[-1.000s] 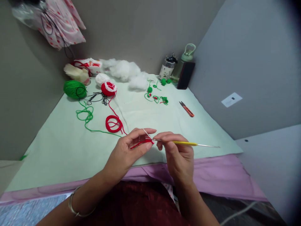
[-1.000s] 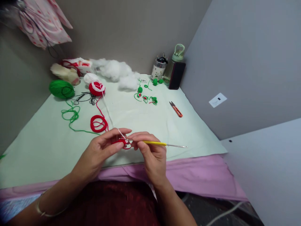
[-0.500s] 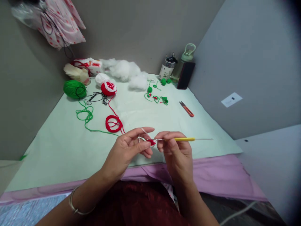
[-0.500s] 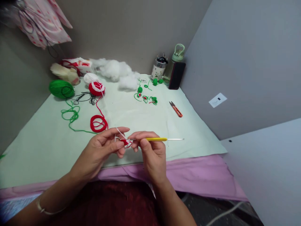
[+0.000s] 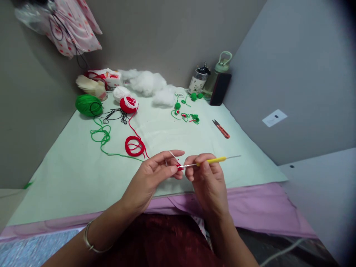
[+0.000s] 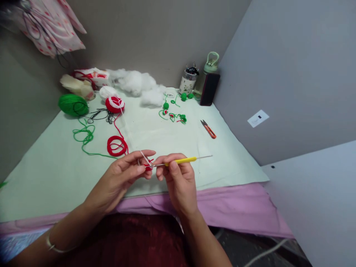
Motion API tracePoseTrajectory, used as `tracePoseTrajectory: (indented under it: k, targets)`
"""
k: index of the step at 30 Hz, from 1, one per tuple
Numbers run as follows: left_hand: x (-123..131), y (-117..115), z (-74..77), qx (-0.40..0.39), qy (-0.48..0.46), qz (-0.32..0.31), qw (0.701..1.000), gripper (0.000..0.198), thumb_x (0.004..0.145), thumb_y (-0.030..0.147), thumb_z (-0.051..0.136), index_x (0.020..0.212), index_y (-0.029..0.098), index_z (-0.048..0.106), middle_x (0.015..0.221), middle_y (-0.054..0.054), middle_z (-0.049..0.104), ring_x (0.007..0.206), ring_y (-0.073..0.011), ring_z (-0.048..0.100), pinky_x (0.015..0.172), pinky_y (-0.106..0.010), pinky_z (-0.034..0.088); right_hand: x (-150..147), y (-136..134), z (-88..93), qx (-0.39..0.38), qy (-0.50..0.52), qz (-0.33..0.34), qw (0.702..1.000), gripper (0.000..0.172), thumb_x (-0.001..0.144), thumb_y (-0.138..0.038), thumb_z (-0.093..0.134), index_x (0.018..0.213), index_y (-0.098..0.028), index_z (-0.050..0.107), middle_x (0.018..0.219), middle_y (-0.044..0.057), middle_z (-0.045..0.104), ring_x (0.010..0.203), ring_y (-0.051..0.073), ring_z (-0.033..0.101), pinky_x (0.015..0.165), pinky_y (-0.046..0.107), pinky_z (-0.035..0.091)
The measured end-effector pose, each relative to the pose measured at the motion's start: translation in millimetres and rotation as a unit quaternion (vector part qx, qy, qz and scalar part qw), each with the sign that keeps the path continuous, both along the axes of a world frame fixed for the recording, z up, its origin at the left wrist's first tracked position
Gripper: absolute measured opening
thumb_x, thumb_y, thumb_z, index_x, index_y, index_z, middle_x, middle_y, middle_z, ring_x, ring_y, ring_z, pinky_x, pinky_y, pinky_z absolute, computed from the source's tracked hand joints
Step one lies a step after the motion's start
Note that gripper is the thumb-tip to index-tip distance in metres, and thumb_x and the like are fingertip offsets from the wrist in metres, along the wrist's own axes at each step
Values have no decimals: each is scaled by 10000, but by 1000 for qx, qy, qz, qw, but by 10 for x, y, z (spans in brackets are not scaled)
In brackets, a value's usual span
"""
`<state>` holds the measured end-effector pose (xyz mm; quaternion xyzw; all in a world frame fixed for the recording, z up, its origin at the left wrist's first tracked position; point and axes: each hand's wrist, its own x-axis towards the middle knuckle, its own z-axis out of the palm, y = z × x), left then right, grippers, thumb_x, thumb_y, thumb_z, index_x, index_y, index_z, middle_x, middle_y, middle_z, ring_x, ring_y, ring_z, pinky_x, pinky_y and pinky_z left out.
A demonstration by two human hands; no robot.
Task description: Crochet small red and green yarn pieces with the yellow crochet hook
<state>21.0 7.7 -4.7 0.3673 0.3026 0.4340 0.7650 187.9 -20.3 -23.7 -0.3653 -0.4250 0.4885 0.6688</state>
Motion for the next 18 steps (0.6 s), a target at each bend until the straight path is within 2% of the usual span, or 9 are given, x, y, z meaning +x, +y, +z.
tracePoseTrajectory:
  k: [6, 12, 15, 18]
  targets:
    - [-19, -17, -21, 27, 19, 13, 999, 257, 895, 249, 824, 1148, 287, 854, 872, 11, 690, 815, -127, 676, 859, -254, 534, 10, -76, -23, 89, -61, -27, 994, 130, 1070, -305, 607, 1037, -252, 722, 983, 40, 802, 709, 142, 719, 641, 290, 594]
    - [-14, -32, -52, 78, 61, 50, 994, 283, 891, 240, 828, 1167, 297, 842, 867, 15, 681, 811, -141, 662, 838, -276, 556, 13, -178, -13, 166, -203, -81, 962, 237, 1082, -171, 535, 1134, -274, 742, 1050, 58, 799, 869, 188, 746, 691, 339, 620]
    - [15, -51, -33, 105, 103, 81, 986, 269, 874, 214, 842, 1135, 279, 850, 882, 6, 697, 833, -138, 650, 842, -256, 547, 29, -202, -30, 209, -302, -97, 925, 300, 1068, -123, 533, 1219, -288, 733, 1111, 64, 790, 968, 197, 750, 760, 348, 640]
    - [52, -71, -8, 80, 89, 95, 988, 356, 832, 210, 887, 1180, 265, 837, 859, 6, 703, 804, -117, 622, 783, -208, 527, 42, -198, -85, 270, -436, -168, 842, 369, 1014, -97, 631, 1306, -301, 728, 1154, 70, 767, 984, 201, 747, 781, 340, 654]
